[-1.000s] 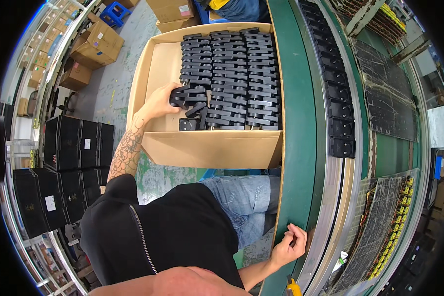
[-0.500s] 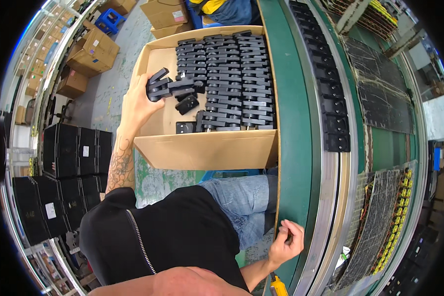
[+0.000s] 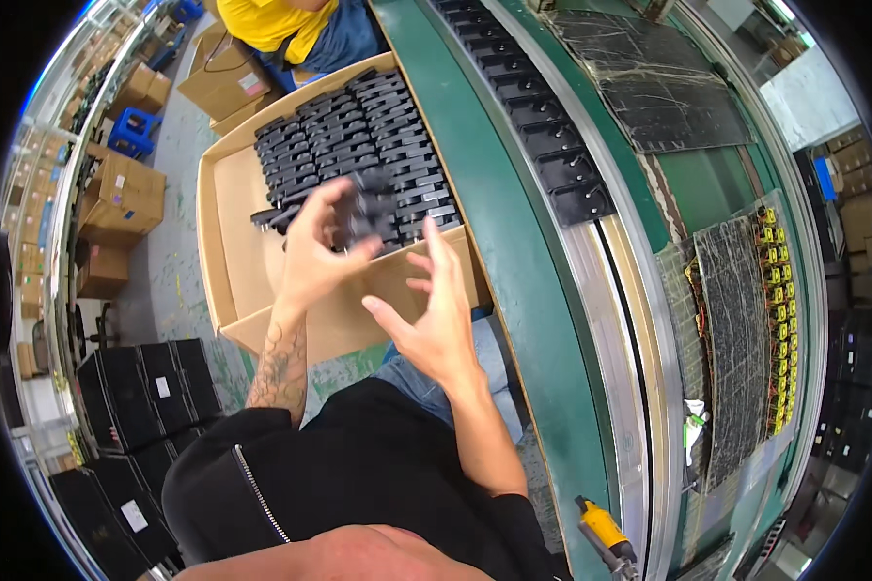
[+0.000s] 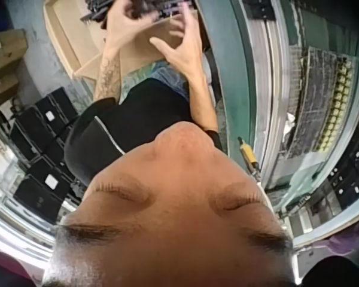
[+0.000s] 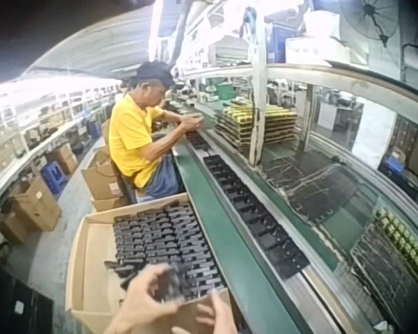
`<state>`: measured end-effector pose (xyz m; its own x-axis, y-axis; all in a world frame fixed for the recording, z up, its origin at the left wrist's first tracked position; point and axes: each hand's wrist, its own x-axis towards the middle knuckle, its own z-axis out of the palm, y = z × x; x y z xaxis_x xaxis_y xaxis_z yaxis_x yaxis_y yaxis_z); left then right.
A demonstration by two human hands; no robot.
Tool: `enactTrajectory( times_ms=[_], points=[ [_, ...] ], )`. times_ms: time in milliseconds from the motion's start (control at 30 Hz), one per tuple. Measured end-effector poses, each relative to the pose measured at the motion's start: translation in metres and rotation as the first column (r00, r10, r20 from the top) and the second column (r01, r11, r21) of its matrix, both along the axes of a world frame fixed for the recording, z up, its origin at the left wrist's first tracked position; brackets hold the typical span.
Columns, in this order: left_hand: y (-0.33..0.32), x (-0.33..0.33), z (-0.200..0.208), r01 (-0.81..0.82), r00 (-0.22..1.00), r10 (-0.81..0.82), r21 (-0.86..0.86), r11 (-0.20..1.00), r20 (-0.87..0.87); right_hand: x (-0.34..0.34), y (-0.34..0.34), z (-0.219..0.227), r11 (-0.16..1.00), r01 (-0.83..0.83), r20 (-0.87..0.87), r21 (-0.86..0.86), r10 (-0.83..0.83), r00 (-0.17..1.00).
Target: Assembling circuit boards and electronic components on a production line.
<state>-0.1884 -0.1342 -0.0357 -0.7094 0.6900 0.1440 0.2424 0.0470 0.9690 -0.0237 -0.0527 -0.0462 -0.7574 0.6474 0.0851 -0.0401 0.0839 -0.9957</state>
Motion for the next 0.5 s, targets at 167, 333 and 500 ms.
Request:
enactTrajectory(
  times_ms=[167,333,500],
  points=[
    [0.019,0.026,0.013,0.465,0.808,-0.447,-0.051,0.884,-0.385,0.048,0.022,0.027,0.998,0.044,-0.083,-0.054,-0.049,0.995],
    [0.092,0.082,0.016,0.755,0.613,-0.623,0.126,0.644,-0.486,0.117,0.016,0.037,0.875,0.472,-0.102,0.112,-0.462,0.881],
    [0.147,0.146,0.029,0.882,0.448,-0.713,0.137,0.450,-0.540,0.158,0.014,0.041,0.358,0.877,-0.186,0.322,-0.884,0.429]
  ],
)
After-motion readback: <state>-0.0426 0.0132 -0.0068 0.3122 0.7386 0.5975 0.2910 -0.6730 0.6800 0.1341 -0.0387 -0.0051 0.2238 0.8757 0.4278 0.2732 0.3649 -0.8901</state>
